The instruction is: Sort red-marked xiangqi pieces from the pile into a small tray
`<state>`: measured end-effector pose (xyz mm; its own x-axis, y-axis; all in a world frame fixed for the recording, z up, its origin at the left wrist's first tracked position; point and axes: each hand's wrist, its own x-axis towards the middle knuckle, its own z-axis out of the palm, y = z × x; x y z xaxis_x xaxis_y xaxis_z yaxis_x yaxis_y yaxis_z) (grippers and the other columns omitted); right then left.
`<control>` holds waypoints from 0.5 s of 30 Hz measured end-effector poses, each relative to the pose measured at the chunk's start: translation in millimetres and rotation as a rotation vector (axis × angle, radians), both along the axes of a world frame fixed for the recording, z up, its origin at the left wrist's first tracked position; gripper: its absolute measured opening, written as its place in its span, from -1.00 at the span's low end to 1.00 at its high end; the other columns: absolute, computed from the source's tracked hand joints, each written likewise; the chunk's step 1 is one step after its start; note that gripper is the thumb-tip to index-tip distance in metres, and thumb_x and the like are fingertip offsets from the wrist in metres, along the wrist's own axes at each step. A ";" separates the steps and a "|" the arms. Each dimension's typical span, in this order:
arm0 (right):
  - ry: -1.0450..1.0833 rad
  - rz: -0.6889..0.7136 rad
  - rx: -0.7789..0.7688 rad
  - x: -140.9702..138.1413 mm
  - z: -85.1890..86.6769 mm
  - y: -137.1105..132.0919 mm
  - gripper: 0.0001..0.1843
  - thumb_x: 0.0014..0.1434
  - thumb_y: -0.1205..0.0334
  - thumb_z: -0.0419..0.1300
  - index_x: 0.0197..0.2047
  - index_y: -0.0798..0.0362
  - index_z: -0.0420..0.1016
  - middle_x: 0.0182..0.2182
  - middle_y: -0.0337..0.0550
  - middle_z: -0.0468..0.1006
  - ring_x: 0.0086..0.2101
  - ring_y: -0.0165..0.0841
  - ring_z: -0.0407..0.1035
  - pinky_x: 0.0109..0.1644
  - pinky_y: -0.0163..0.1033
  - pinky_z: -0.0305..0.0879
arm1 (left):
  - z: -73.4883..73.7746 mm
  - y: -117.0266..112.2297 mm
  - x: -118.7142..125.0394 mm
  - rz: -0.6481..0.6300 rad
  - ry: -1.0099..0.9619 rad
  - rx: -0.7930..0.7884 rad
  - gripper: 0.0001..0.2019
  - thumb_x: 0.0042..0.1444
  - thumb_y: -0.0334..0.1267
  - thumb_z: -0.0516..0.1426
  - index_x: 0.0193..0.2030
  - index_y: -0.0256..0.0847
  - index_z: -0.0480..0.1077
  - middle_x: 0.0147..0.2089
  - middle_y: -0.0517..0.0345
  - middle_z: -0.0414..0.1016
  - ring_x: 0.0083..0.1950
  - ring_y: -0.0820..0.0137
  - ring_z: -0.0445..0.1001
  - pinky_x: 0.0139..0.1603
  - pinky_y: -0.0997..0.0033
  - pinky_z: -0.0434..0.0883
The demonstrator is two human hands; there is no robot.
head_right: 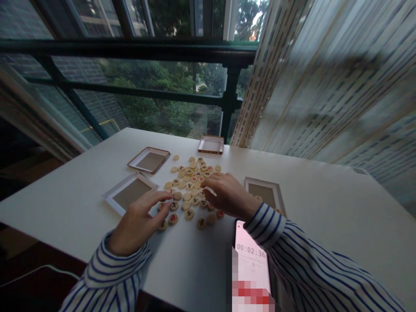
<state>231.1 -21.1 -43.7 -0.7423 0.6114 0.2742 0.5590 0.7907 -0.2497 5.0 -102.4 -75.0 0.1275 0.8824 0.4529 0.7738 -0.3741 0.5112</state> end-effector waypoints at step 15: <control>0.144 -0.108 0.027 -14.3 -11.3 -1.8 -0.80 0.20 0.32 0.01 -0.21 0.11 0.45 -0.33 -0.11 0.54 -0.29 -0.38 0.36 -0.18 -0.29 0.15 | -22.7 12.2 22.6 -0.090 0.205 -0.101 -0.82 0.05 -0.40 0.10 -0.19 -0.19 0.40 -0.14 0.07 0.52 -0.07 0.25 0.42 -0.06 0.16 0.31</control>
<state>216.8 -22.9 -55.0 -0.6245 0.6765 0.3903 0.6012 0.7354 -0.3127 27.7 -90.1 -97.8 0.2881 0.9027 0.3195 0.8310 -0.4015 0.3850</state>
